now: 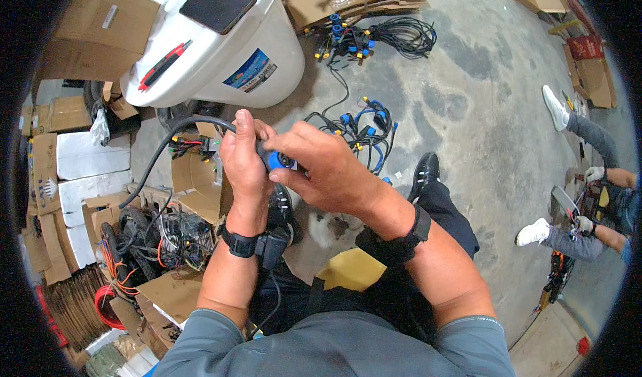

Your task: The recorder is assembling or repairing electrical wiring by connecting various components and wires.

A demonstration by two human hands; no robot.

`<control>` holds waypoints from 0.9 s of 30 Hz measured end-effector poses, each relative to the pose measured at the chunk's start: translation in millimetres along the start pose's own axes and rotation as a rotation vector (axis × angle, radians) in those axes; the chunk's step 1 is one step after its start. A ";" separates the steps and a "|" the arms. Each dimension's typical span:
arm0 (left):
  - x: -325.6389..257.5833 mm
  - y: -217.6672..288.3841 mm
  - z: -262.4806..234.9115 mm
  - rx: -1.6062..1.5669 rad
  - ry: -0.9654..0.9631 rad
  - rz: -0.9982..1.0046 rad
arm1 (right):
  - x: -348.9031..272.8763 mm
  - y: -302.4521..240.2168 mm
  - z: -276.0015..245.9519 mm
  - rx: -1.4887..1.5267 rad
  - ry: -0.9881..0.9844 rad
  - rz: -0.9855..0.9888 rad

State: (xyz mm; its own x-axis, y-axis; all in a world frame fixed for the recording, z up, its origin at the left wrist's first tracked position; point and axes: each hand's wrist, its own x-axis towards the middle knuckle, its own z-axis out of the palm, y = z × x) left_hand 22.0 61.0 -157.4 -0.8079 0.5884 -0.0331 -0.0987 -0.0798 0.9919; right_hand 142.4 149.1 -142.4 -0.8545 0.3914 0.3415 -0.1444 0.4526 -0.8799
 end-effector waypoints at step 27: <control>-3.0 6.6 -0.3 -0.077 0.000 -0.120 | -2.7 4.9 -3.5 -0.011 -0.063 0.036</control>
State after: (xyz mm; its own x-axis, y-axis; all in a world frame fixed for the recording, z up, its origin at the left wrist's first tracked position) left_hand 23.6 58.5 -150.8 -0.7874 0.5978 -0.1504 -0.2385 -0.0706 0.9686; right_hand 145.8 153.0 -146.4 -0.8886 0.3570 0.2879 -0.1075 0.4482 -0.8875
